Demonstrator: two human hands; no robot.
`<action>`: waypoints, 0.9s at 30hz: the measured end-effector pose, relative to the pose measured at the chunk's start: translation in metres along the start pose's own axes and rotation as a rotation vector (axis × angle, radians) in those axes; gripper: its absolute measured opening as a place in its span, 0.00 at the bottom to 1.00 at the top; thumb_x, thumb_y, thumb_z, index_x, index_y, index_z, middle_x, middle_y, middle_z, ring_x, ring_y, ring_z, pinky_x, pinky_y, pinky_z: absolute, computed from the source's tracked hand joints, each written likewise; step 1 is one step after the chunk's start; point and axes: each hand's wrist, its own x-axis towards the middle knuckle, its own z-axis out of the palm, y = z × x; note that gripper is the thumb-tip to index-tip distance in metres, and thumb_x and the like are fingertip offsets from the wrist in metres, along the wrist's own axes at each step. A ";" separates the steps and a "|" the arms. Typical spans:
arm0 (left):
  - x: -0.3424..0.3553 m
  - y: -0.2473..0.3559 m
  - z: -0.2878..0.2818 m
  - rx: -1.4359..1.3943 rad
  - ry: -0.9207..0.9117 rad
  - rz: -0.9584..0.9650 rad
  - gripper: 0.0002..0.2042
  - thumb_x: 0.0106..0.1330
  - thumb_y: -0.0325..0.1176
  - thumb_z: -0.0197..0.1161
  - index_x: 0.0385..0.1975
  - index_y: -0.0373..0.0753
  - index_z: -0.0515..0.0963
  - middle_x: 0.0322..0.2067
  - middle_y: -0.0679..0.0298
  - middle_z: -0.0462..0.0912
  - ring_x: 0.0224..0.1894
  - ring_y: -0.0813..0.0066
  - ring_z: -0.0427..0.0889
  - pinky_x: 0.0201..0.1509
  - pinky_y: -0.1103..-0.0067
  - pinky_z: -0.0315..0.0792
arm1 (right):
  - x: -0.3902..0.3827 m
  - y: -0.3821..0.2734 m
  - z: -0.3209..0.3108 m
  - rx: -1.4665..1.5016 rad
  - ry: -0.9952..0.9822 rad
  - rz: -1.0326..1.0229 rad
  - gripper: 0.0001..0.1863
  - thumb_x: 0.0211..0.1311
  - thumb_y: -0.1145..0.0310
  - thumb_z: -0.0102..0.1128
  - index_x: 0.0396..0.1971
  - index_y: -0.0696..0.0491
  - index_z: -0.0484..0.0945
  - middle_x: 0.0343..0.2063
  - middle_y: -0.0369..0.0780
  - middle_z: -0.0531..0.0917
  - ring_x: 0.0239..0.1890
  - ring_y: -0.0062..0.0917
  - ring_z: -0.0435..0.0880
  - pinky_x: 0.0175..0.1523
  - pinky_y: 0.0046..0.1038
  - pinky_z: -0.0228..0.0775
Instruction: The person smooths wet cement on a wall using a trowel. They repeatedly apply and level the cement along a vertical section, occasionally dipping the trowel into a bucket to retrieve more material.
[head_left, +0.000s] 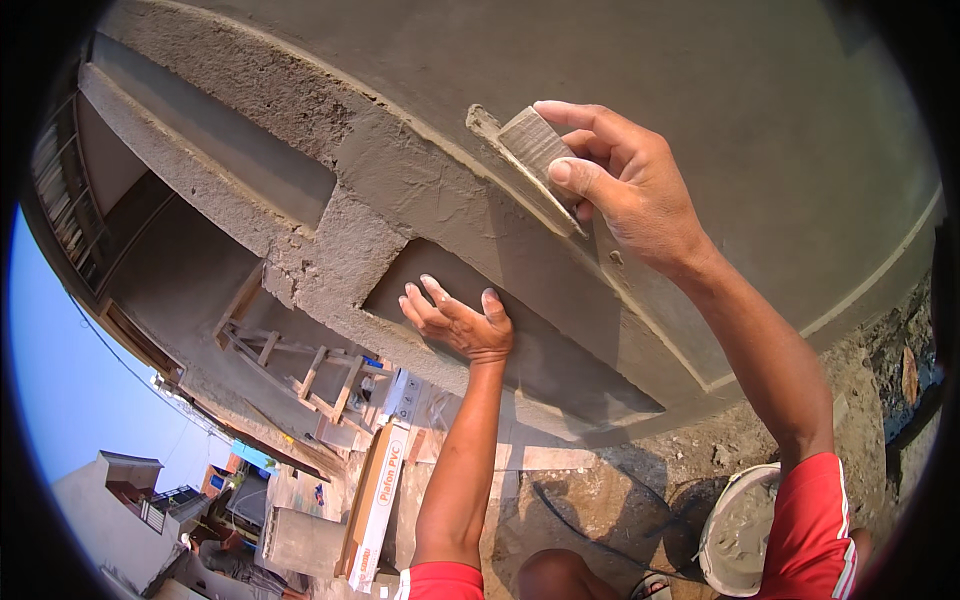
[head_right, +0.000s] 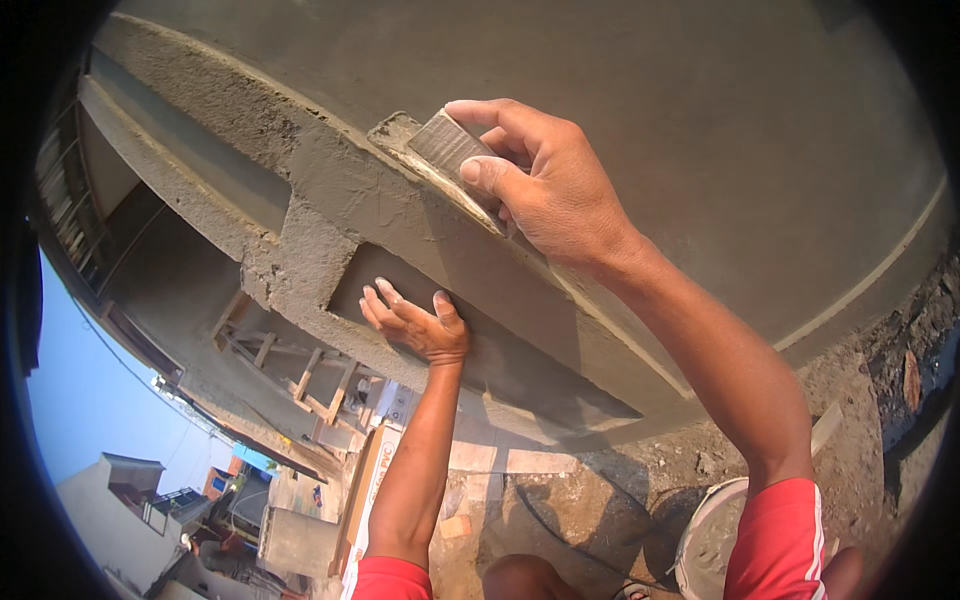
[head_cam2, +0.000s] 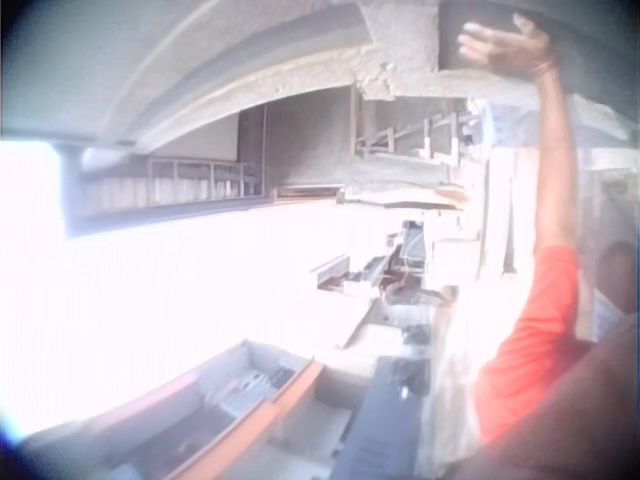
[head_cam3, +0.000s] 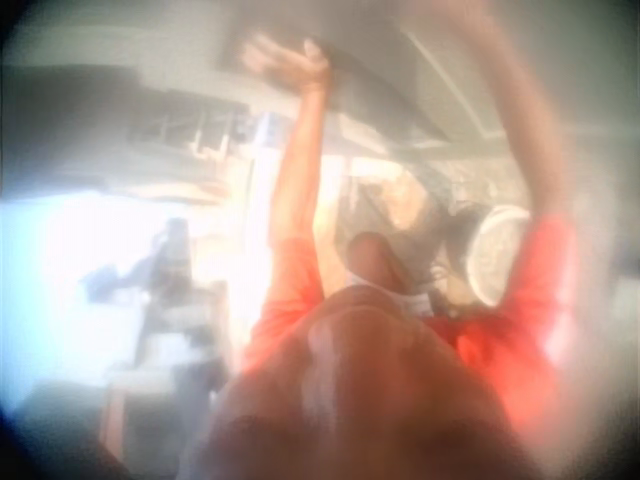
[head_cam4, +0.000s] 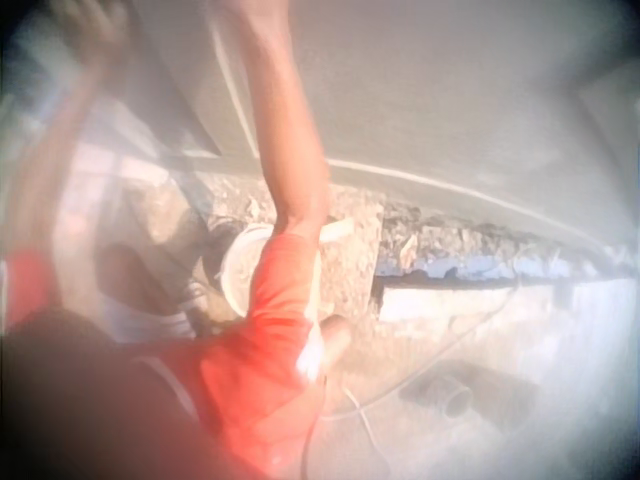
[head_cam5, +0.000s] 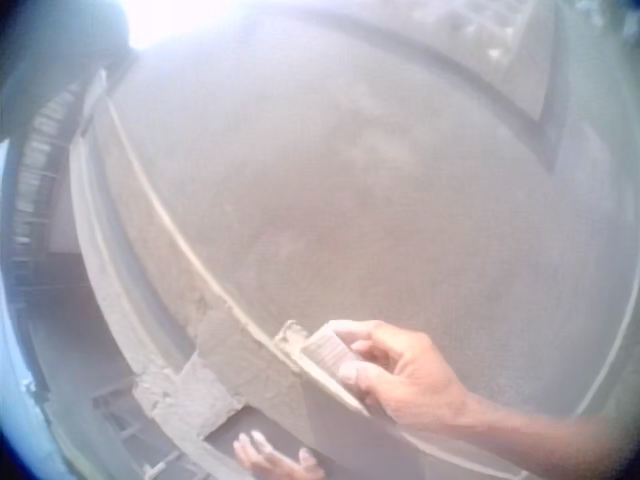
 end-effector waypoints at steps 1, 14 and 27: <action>-0.001 -0.003 -0.001 0.012 -0.003 -0.001 0.43 0.69 0.63 0.41 0.68 0.28 0.52 0.68 0.44 0.47 0.70 0.40 0.45 0.70 0.47 0.44 | 0.016 0.000 0.010 0.010 0.001 -0.017 0.24 0.61 0.73 0.59 0.58 0.56 0.74 0.34 0.42 0.84 0.32 0.20 0.81 0.35 0.23 0.75; 0.001 0.001 0.004 -0.002 0.028 -0.017 0.43 0.69 0.64 0.41 0.69 0.30 0.50 0.68 0.42 0.48 0.70 0.39 0.47 0.69 0.47 0.44 | 0.025 0.009 0.027 -0.300 -0.032 -0.052 0.20 0.59 0.74 0.61 0.53 0.56 0.79 0.40 0.49 0.86 0.42 0.34 0.86 0.50 0.35 0.76; 0.000 0.001 0.006 -0.005 0.025 -0.012 0.41 0.68 0.60 0.41 0.67 0.26 0.53 0.67 0.45 0.48 0.71 0.41 0.45 0.69 0.48 0.44 | -0.176 0.075 -0.088 -0.192 0.050 0.280 0.22 0.59 0.74 0.63 0.55 0.56 0.77 0.45 0.44 0.85 0.45 0.25 0.83 0.50 0.27 0.77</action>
